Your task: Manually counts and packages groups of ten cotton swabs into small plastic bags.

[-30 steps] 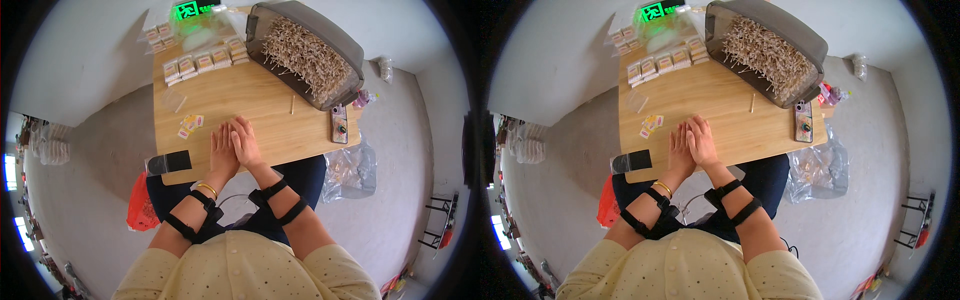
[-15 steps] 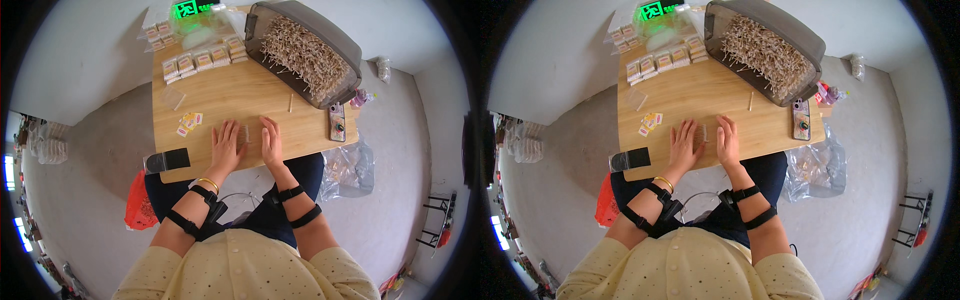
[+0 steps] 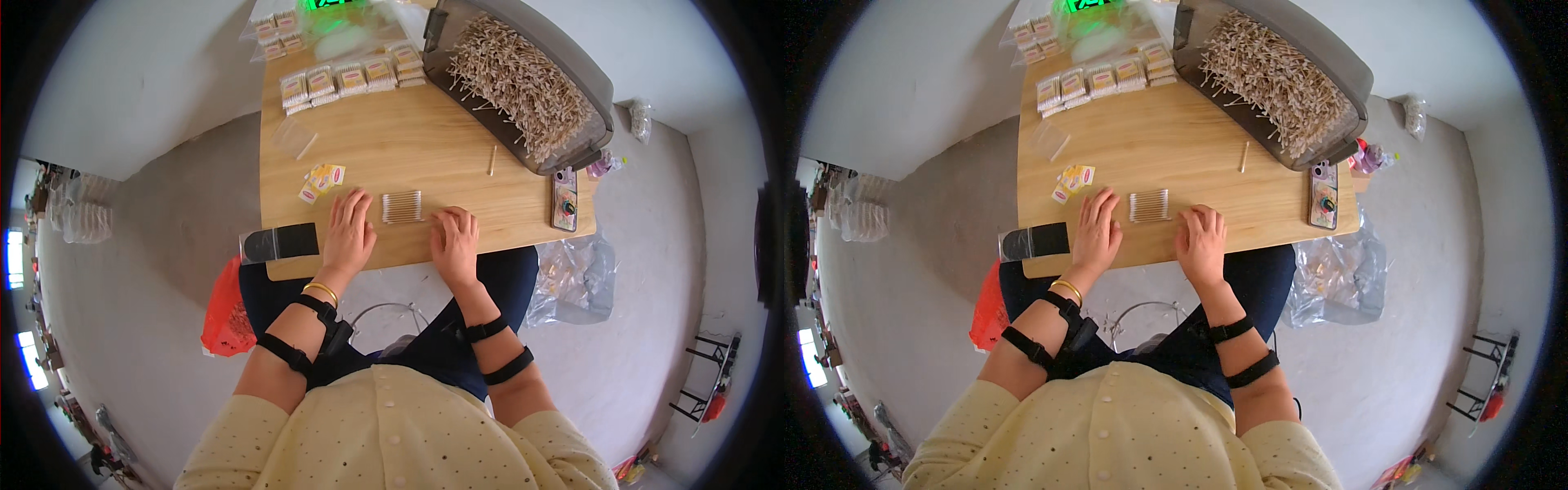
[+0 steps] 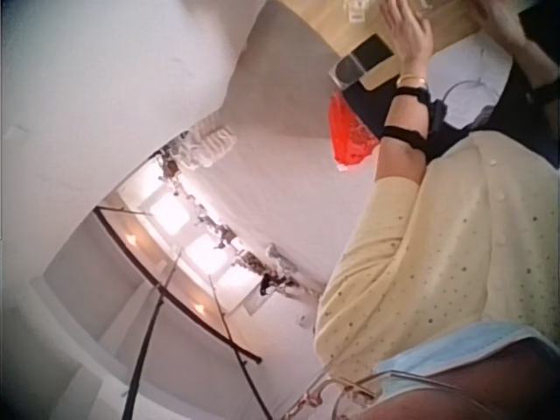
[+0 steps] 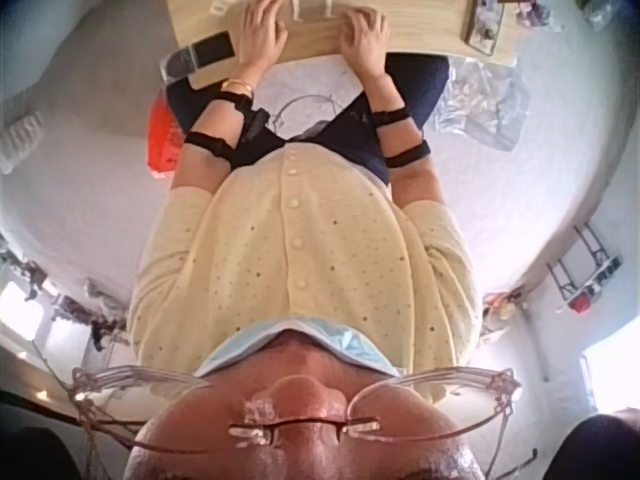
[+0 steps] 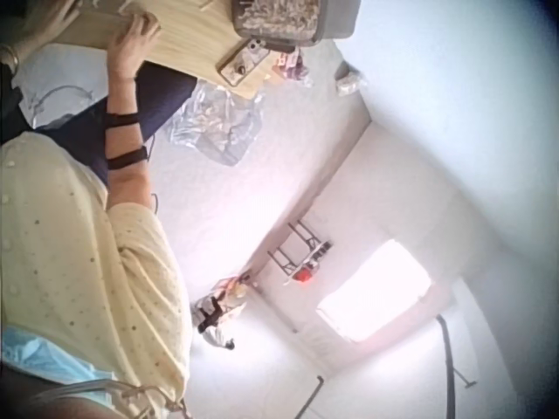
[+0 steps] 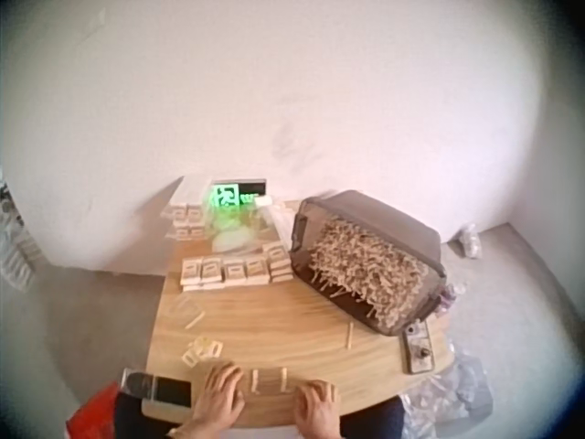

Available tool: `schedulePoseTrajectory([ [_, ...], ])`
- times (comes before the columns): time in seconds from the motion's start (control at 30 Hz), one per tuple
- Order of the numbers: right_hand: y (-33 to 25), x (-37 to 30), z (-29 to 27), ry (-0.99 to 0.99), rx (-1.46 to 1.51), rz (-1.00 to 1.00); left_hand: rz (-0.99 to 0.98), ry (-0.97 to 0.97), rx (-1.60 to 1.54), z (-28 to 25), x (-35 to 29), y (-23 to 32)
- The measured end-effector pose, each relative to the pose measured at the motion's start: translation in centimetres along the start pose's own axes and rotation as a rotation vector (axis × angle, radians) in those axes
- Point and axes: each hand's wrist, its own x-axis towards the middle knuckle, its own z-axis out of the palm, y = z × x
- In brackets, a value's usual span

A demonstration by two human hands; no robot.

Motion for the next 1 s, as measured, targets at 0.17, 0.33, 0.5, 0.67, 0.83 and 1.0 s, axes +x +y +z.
schedulePoseTrajectory([
  [0.17, -0.1, -0.7, 0.4, -0.039, -0.082, -0.001, -0.031, 0.033, -0.043, 0.1, -0.2, -0.2],
  [0.33, -0.8, -0.9, 0.1, -0.065, -0.028, -0.023, -0.021, 0.06, -0.034, 0.1, -0.2, -0.2],
  [0.5, -0.6, -1.1, 0.0, -0.053, 0.002, 0.037, -0.043, 0.067, -0.059, 0.2, -0.2, -0.3],
  [0.67, -0.8, -0.9, 0.2, -0.056, 0.01, 0.065, -0.051, 0.076, -0.074, 0.3, -0.3, -0.6],
  [0.83, -0.8, 0.2, 0.8, -0.064, 0.005, -0.006, -0.044, 0.087, -0.074, 0.2, -0.2, -0.6],
  [1.0, -1.6, 2.0, 1.8, -0.117, -0.05, -0.107, -0.058, 0.085, -0.092, 0.3, -0.1, -0.6],
])
